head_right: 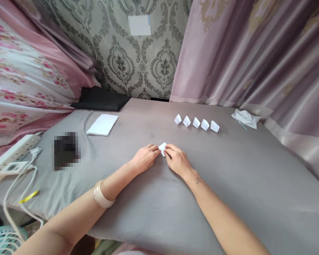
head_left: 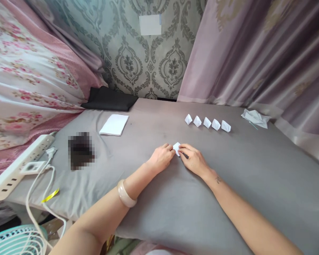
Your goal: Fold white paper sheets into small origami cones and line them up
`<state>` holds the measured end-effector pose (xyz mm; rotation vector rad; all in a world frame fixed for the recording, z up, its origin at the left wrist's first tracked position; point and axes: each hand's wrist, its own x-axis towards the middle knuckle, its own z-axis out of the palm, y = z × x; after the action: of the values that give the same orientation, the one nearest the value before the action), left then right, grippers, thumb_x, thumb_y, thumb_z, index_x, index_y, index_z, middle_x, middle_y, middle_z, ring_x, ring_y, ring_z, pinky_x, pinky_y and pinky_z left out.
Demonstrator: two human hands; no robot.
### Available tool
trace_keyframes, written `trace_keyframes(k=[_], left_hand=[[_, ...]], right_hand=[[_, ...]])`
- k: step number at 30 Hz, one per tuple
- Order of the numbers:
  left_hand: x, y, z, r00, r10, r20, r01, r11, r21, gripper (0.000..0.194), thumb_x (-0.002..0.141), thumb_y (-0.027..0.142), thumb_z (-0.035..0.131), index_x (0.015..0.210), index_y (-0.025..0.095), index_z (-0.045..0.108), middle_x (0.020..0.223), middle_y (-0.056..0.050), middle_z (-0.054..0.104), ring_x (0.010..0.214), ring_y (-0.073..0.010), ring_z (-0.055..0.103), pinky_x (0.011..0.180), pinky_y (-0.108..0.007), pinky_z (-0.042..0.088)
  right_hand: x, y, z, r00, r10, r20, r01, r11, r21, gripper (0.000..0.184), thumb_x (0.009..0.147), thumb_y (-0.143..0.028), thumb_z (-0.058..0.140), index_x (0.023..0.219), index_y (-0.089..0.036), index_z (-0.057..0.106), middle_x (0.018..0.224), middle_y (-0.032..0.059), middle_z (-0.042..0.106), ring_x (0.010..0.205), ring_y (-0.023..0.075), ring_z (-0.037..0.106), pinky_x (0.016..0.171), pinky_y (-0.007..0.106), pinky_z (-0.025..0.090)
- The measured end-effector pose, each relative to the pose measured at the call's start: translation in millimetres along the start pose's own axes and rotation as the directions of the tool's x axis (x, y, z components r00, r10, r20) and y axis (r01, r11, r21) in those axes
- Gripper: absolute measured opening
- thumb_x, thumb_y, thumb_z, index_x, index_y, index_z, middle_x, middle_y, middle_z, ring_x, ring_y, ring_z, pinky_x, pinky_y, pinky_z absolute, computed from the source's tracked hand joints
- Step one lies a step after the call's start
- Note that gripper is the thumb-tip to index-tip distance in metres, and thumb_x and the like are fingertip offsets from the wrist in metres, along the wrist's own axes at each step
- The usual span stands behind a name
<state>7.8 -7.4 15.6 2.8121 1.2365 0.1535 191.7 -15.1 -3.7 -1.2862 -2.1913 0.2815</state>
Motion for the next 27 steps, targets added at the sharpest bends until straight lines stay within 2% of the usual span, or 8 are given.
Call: trace_keyframes(k=[2,5,9,13,17,20,23,27], left_hand=[[-2,-2,5.3,0.999,0.014,-0.049,-0.015,1.0,-0.019,0.028,0.088,0.01,0.038,0.104,0.017,0.06,0.098,-0.009,0.06,0.092,-0.0228,0.052,0.08,-0.034,0.048],[-4,-4,10.9,0.996,0.02,-0.089,-0.022,0.999,-0.028,0.028,0.088,0.01,0.038,0.104,0.016,0.06,0.098,-0.009,0.059,0.09,-0.0219,0.052,0.082,-0.033,0.047],[-5,-3,12.6,0.996,0.013,-0.091,-0.016,1.0,-0.025,0.028,0.088,0.01,0.038,0.102,0.015,0.061,0.096,-0.01,0.058,0.088,-0.0224,0.051,0.08,-0.034,0.047],[-5,-2,13.2,0.996,0.004,-0.089,-0.006,1.0,-0.025,0.027,0.088,0.011,0.037,0.101,0.015,0.061,0.095,-0.01,0.058,0.089,-0.0228,0.051,0.079,-0.034,0.046],[-4,0,13.9,0.995,0.002,-0.103,-0.002,1.0,-0.002,0.029,0.089,0.012,0.036,0.109,0.014,0.058,0.097,-0.01,0.059,0.089,-0.0233,0.052,0.081,-0.035,0.046],[-5,4,12.2,0.995,-0.015,-0.103,0.017,1.0,0.021,0.03,0.094,0.018,0.032,0.116,0.013,0.053,0.096,-0.011,0.06,0.088,-0.023,0.053,0.08,-0.035,0.046],[-8,10,9.6,0.993,-0.027,-0.116,0.031,0.999,0.033,0.038,0.098,0.034,0.025,0.117,0.014,0.052,0.094,-0.011,0.06,0.089,-0.0233,0.054,0.079,-0.035,0.045],[-12,15,8.6,0.991,0.0,-0.136,0.01,0.997,0.071,0.048,0.097,0.045,0.022,0.126,0.017,0.048,0.1,-0.012,0.059,0.092,-0.024,0.053,0.079,-0.036,0.044]], right_hand=[[-5,-4,-3,0.997,-0.063,0.034,0.064,0.998,-0.027,0.029,0.09,-0.018,0.044,0.107,-0.022,0.067,0.118,0.0089,0.063,0.108,0.0216,0.06,0.095,0.036,0.047],[-10,-8,-7,0.982,-0.14,0.127,0.15,0.986,-0.075,0.038,0.092,-0.018,0.04,0.125,-0.02,0.057,0.131,0.0111,0.055,0.125,0.0241,0.048,0.104,0.042,0.041],[-12,-12,-10,0.977,-0.1,0.19,0.126,0.983,-0.133,0.041,0.093,-0.021,0.037,0.132,-0.019,0.051,0.137,0.0118,0.05,0.129,0.0256,0.042,0.103,0.044,0.042],[-11,-17,-12,0.979,-0.014,0.203,0.052,0.982,-0.183,0.039,0.094,-0.025,0.037,0.13,-0.024,0.052,0.132,0.012,0.05,0.119,0.0267,0.05,0.089,0.042,0.051],[-11,-20,-12,0.982,0.002,0.191,0.029,0.986,-0.162,0.036,0.094,-0.024,0.038,0.125,-0.023,0.055,0.12,0.0114,0.056,0.11,0.0257,0.053,0.082,0.039,0.052],[-9,-17,-12,0.99,0.0,0.139,0.015,0.995,-0.102,0.032,0.091,-0.02,0.041,0.115,-0.023,0.063,0.115,0.009,0.06,0.103,0.0236,0.056,0.084,0.037,0.05],[-7,-9,-10,0.996,-0.007,0.089,0.008,1.0,-0.017,0.03,0.087,-0.015,0.042,0.102,-0.021,0.067,0.111,0.0061,0.065,0.1,0.0212,0.059,0.09,0.036,0.049],[-5,5,-7,0.998,-0.003,0.068,-0.001,0.998,0.06,0.035,0.08,-0.008,0.042,0.094,-0.021,0.071,0.111,0.0039,0.068,0.102,0.0197,0.061,0.093,0.035,0.049]])
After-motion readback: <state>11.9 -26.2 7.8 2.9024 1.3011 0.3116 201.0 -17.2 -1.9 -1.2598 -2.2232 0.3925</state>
